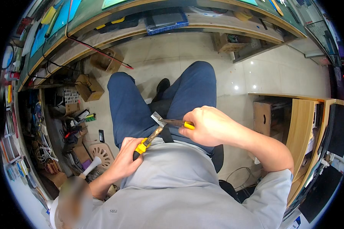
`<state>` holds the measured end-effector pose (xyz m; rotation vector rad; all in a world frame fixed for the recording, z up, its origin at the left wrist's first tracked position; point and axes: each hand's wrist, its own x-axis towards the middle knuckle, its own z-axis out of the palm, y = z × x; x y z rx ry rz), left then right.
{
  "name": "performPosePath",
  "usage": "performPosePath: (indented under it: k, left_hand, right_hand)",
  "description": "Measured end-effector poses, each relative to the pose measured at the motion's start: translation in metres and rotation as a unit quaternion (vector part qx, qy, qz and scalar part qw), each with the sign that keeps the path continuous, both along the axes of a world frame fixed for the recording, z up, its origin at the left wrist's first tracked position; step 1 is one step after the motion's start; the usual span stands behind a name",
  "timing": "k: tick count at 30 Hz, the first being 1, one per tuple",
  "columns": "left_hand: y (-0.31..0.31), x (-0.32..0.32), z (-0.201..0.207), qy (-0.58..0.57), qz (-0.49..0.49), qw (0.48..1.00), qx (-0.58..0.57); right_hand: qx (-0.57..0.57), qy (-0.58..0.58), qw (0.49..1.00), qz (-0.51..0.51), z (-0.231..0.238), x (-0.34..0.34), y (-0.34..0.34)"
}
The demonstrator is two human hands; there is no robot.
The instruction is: The person works at a cluttered electronics workbench, using pliers and a utility knife to manipulate small components and wires. They adjust the overhead light, cut a wire, and handle a small orange cylindrical object.
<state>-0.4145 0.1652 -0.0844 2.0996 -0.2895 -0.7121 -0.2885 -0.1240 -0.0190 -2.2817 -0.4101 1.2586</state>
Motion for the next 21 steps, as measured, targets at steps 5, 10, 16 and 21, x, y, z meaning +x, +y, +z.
performPosePath:
  k: [5, 10, 16, 21]
  left_hand:
    - [0.0006, -0.002, -0.0036, -0.006, -0.006, 1.0, 0.006]
    - [-0.0002, -0.0013, -0.004, -0.006, -0.006, 1.0, 0.006]
    - [-0.001, 0.0006, -0.0012, 0.001, -0.007, 1.0, 0.005]
    - [-0.0006, 0.0003, -0.0027, -0.001, -0.008, 1.0, 0.007]
  right_hand:
    - [-0.003, 0.002, 1.0, -0.002, -0.0002, -0.0006, -0.0012]
    - [0.005, -0.005, 1.0, 0.002, -0.0031, -0.0012, -0.0034]
    - [-0.002, 0.008, 1.0, 0.005, -0.0045, -0.0008, -0.0018]
    - [-0.006, 0.013, 1.0, 0.009, -0.0029, -0.0002, -0.0017]
